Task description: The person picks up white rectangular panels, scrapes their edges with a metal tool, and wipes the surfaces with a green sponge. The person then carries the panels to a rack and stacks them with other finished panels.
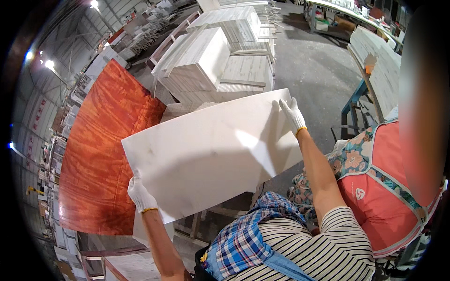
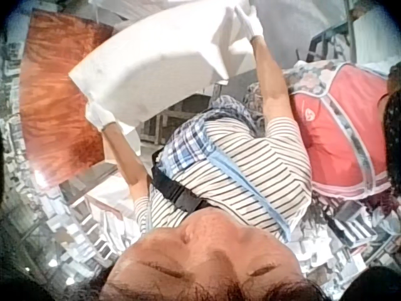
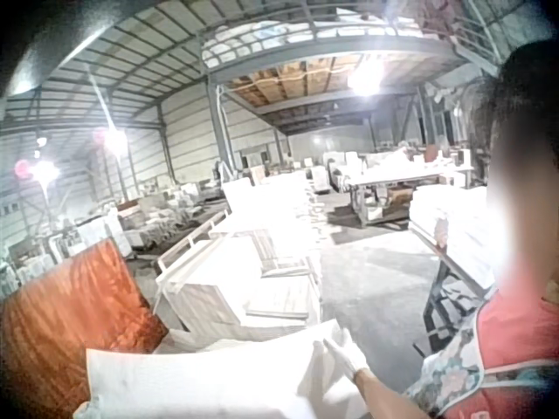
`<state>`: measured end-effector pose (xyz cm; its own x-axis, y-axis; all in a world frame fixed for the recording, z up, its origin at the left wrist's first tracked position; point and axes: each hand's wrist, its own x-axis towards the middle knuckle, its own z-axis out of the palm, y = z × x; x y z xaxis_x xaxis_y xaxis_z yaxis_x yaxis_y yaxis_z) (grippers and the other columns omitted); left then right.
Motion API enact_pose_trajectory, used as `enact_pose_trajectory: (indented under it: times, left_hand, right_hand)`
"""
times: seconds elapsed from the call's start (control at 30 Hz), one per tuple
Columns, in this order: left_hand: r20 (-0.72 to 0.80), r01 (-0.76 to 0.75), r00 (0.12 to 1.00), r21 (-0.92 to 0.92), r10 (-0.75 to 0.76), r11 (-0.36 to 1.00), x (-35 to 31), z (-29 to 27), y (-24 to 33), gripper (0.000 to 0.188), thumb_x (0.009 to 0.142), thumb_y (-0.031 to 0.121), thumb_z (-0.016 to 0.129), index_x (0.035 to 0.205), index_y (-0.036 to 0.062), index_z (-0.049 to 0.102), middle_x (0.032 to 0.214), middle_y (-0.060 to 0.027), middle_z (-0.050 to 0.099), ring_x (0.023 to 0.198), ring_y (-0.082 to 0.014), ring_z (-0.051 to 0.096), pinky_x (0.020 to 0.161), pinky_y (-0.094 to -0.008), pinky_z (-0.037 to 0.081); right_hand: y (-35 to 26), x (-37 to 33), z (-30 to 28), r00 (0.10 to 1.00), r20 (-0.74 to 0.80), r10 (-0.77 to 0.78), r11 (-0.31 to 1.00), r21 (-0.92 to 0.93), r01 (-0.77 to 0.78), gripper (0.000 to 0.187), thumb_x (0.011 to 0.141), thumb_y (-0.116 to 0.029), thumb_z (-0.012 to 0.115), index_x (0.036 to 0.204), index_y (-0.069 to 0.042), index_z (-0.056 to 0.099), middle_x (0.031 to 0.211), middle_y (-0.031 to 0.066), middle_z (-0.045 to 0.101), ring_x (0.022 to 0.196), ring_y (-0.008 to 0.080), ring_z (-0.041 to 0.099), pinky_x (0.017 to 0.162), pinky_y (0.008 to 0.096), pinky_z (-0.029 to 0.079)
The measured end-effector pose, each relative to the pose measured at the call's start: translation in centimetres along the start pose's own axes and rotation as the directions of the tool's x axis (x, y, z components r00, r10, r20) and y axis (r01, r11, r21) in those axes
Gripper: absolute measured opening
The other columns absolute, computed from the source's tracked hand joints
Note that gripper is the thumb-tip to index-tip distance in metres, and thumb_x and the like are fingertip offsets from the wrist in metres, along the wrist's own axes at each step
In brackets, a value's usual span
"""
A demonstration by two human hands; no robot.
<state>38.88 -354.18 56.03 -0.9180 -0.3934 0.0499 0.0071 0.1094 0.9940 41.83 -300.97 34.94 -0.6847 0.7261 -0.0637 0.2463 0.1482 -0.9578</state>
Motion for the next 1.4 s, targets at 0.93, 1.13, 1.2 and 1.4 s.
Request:
enact_pose_trajectory:
  times: [0.93,1.13,1.2,1.4]
  left_hand:
    - [-0.016,0.122,0.992,0.009,-0.122,0.992,-2.8,-5.2,-9.2,0.03,0.095,0.032,0.065,0.097,0.0015,0.067,0.087,-0.0024,0.062,0.077,-0.0139,0.058,0.068,-0.0299,0.049]
    - [-0.04,0.14,0.99,0.076,-0.138,0.987,-3.3,-5.8,-10.0,0.029,0.095,0.031,0.065,0.096,0.0019,0.066,0.084,0.0003,0.058,0.072,-0.0117,0.053,0.065,-0.0291,0.046]
    - [-0.068,0.182,0.982,0.079,-0.177,0.98,-3.4,-5.5,-9.9,0.029,0.095,0.031,0.065,0.096,0.0019,0.066,0.083,0.0007,0.057,0.073,-0.0112,0.053,0.065,-0.0289,0.046]
    - [-0.075,0.262,0.962,-0.021,-0.263,0.965,-3.0,-6.5,-12.4,0.032,0.095,0.034,0.066,0.095,0.0021,0.066,0.083,0.0001,0.057,0.074,-0.012,0.052,0.067,-0.0301,0.046]
  right_hand:
    - [2.1,-3.3,0.0,0.998,0.029,0.055,0.967,0.248,-0.06,0.049,0.1,-0.037,0.053,0.13,0.002,0.058,0.122,0.0105,0.065,0.113,0.0207,0.058,0.1,0.0315,0.042]
    - [2.5,-3.3,0.4,0.994,0.059,0.091,0.971,0.218,-0.102,0.045,0.1,-0.038,0.054,0.119,0.001,0.063,0.109,0.0076,0.067,0.1,0.0175,0.059,0.091,0.03,0.044]
    - [2.4,-3.2,0.4,0.993,0.034,0.116,0.981,0.155,-0.12,0.043,0.099,-0.038,0.054,0.116,0.001,0.064,0.103,0.0059,0.067,0.093,0.0156,0.058,0.086,0.0297,0.045]
    - [2.8,-2.0,1.0,0.962,0.125,0.242,0.963,0.092,-0.254,0.05,0.096,-0.042,0.058,0.12,0.001,0.065,0.103,0.0031,0.066,0.092,0.0125,0.057,0.081,0.0286,0.046]
